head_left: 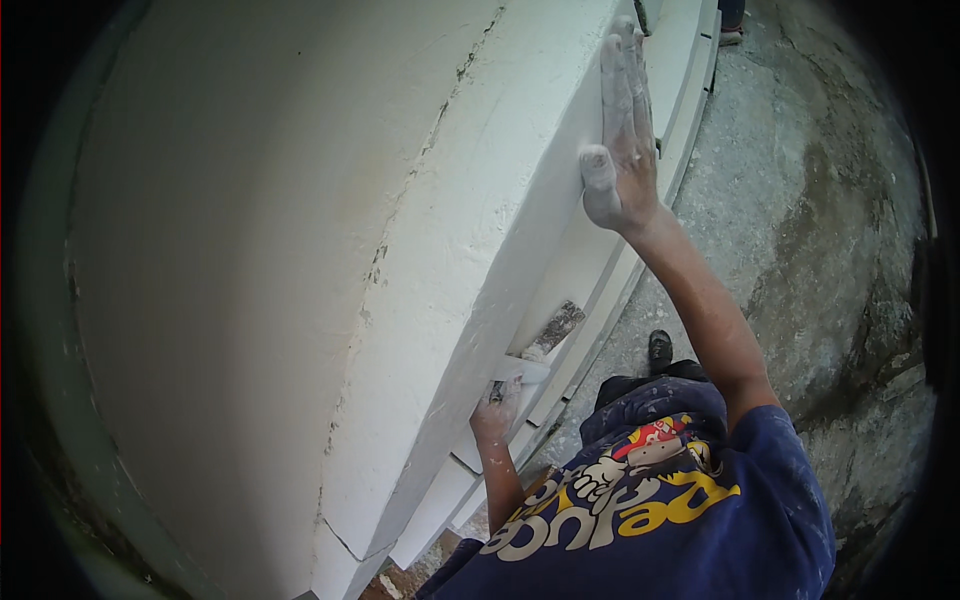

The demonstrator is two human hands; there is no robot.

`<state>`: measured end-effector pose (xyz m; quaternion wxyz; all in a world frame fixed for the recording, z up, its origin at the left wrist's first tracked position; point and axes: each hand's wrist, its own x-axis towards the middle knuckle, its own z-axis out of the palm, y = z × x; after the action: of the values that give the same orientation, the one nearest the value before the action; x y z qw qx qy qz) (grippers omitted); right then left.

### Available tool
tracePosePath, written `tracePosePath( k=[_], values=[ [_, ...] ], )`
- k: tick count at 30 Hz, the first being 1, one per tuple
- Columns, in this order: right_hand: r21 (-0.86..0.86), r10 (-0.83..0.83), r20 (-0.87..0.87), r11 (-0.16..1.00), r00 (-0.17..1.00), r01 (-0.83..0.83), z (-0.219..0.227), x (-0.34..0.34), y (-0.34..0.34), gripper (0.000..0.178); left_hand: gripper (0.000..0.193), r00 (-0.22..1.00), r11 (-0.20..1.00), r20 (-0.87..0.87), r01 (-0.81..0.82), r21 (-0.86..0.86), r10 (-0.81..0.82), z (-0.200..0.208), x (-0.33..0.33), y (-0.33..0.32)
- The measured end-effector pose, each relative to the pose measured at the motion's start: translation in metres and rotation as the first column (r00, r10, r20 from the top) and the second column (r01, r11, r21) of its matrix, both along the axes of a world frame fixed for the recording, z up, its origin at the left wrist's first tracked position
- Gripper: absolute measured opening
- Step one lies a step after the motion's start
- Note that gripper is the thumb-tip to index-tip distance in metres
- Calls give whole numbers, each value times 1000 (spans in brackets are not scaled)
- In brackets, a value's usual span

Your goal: Sand and apply filler to a tiered wall structure.

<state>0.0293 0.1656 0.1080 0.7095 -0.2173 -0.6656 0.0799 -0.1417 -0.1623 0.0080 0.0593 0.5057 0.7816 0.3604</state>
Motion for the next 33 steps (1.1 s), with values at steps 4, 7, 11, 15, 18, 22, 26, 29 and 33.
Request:
tracePosePath(
  k=[4, 7, 11, 15, 18, 22, 26, 29, 33],
  values=[
    [-151, -242, 115, 954, 963, 258, -44, 61, 93, 68, 22, 993, 998, -113, 43, 46, -38, -9, -7, 5],
    [-14, -448, 177, 889, 876, 458, -40, 72, 100, 60, 21, 984, 995, -168, 67, 75, -54, -17, -13, 1],
    [-243, -236, -527, 962, 816, 121, 54, 43, 5, 60, 22, 973, 997, -228, 42, 63, -27, -19, -16, -5],
    [8, -18, -104, 1000, 994, 18, 24, -16, -35, 72, 23, 977, 995, -206, 72, 67, -57, -11, -9, 0],
    [-127, 72, 38, 990, 997, -66, 11, -11, -61, 70, 24, 972, 995, -230, 60, 79, -41, -10, -12, 0],
    [-131, 128, 185, 986, 974, -105, -11, 9, -70, 71, 26, 981, 993, -189, 69, 92, -51, -8, -9, 2],
    [-146, 147, -76, 977, 986, -157, 5, 22, -43, 73, 28, 985, 995, -166, 68, 79, -54, -11, -13, 1],
    [-151, 91, -189, 981, 978, -120, 24, -9, -59, 72, 31, 954, 998, -300, 45, 36, -32, -16, -11, 0],
    [74, 275, 184, 953, 944, -293, -9, -47, -160, 73, 33, 999, 992, -16, 40, 116, -39, -4, -3, 17]
  ],
)
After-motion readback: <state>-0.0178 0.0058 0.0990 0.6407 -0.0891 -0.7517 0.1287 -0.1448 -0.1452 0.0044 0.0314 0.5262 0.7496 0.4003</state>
